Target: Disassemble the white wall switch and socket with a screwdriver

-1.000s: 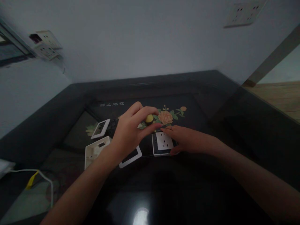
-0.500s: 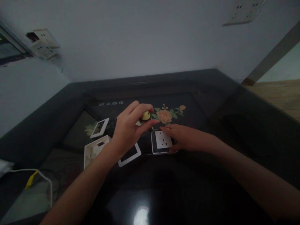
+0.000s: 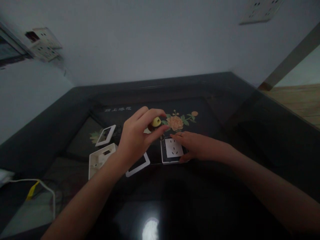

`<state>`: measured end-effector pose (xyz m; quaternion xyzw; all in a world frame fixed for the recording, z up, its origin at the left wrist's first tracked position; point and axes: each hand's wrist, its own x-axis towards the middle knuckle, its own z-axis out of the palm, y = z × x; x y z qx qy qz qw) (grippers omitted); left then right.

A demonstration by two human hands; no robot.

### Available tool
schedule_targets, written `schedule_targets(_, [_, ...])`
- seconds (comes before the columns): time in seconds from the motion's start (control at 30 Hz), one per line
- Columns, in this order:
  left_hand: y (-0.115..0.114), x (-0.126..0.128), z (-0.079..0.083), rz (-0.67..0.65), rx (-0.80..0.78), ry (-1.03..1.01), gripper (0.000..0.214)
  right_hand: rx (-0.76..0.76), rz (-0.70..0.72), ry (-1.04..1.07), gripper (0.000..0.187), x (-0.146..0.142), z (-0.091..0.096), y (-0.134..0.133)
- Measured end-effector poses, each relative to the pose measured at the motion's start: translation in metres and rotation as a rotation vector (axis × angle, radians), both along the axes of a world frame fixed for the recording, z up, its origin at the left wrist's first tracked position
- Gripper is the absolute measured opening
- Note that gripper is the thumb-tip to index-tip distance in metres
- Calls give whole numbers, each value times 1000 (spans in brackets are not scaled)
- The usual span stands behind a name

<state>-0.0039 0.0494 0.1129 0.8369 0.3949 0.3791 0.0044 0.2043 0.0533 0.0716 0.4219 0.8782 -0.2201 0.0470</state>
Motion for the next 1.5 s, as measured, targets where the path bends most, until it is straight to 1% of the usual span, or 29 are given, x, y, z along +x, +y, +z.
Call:
schedule_targets(0.07, [-2,-4,6,-51,-113,5,28,-1,-3,-6,85,0,0,0])
schedule_targets(0.13, [-5,-11,13,-154,-282,-15,45,-5,-5,-12,86,0,1,1])
schedule_targets(0.2, [-7,-15,16,-230,-407,-32,52,-11,-3,-15,85,0,2,0])
schedule_targets(0.23, [-7,-16,15,-229,-412,-39,53,-14,-3,-16,84,0,2,0])
schedule_targets(0.27, [-6,-15,14,-200,-371,-44,52,-15,-2,-14,83,0,3,0])
schedule_targets(0.3, [-4,-14,11,-150,-296,-43,49,-15,-4,-12,82,0,4,-1])
schedule_targets(0.37, [-1,-10,5,-46,-118,-25,37,-16,-8,-10,81,0,5,-1])
schedule_targets(0.4, [1,-8,4,-11,-53,1,30,-16,-10,-9,81,0,6,-1])
schedule_targets(0.43, [2,-8,3,5,-26,36,26,-17,-11,-10,81,0,6,-1])
schedule_targets(0.47, [2,-9,4,-3,-39,70,28,-18,-11,-11,82,0,6,-1])
schedule_targets(0.53, [1,-13,9,-63,-157,94,43,-23,-11,-17,83,0,6,0])
schedule_targets(0.6, [-1,-19,14,-154,-302,70,56,-27,-10,-20,84,0,6,0])
schedule_targets(0.67, [-3,-22,16,-222,-384,23,59,-29,-8,-20,85,0,5,0])
schedule_targets(0.7, [-3,-22,15,-230,-383,-1,57,-28,-7,-20,84,0,5,0])
schedule_targets(0.73, [-3,-20,13,-217,-344,-21,55,-27,-6,-18,84,0,6,0])
schedule_targets(0.8, [-2,-13,8,-139,-189,-43,42,-26,-5,-14,83,0,6,-1])
schedule_targets(0.87, [-2,-6,4,-57,-16,-27,24,-24,-5,-8,82,0,6,-1])
schedule_targets(0.9, [-3,-4,4,-37,24,1,19,-21,-6,-6,82,0,6,-1])
schedule_targets(0.93, [-4,-3,5,-37,25,34,19,-19,-7,-5,82,1,6,-1])
schedule_targets(0.97, [-6,-3,8,-55,-9,62,24,-15,-8,-3,83,1,5,-1])
schedule_targets(1.07, [-11,-8,17,-169,-187,90,44,-9,-3,6,83,1,2,1])
schedule_targets(1.13, [-13,-12,20,-228,-271,69,48,-5,0,14,84,1,0,1])
schedule_targets(1.17, [-13,-12,20,-241,-286,57,48,-3,1,16,84,1,0,1])
schedule_targets(1.23, [-11,-10,16,-213,-238,38,43,3,2,18,83,1,-1,1])
schedule_targets(1.33, [-8,-3,7,-65,-59,17,31,12,10,17,82,2,0,0])
schedule_targets(1.37, [-8,-2,6,-26,-23,19,29,13,10,14,82,2,0,0])
schedule_targets(1.4, [-8,-1,6,-11,-19,27,30,13,9,9,81,2,1,0])
schedule_targets(1.43, [-9,-1,7,-24,-44,35,34,11,7,3,81,2,1,0])
schedule_targets(1.5, [-11,-4,11,-111,-140,49,45,7,2,-8,82,1,2,0])
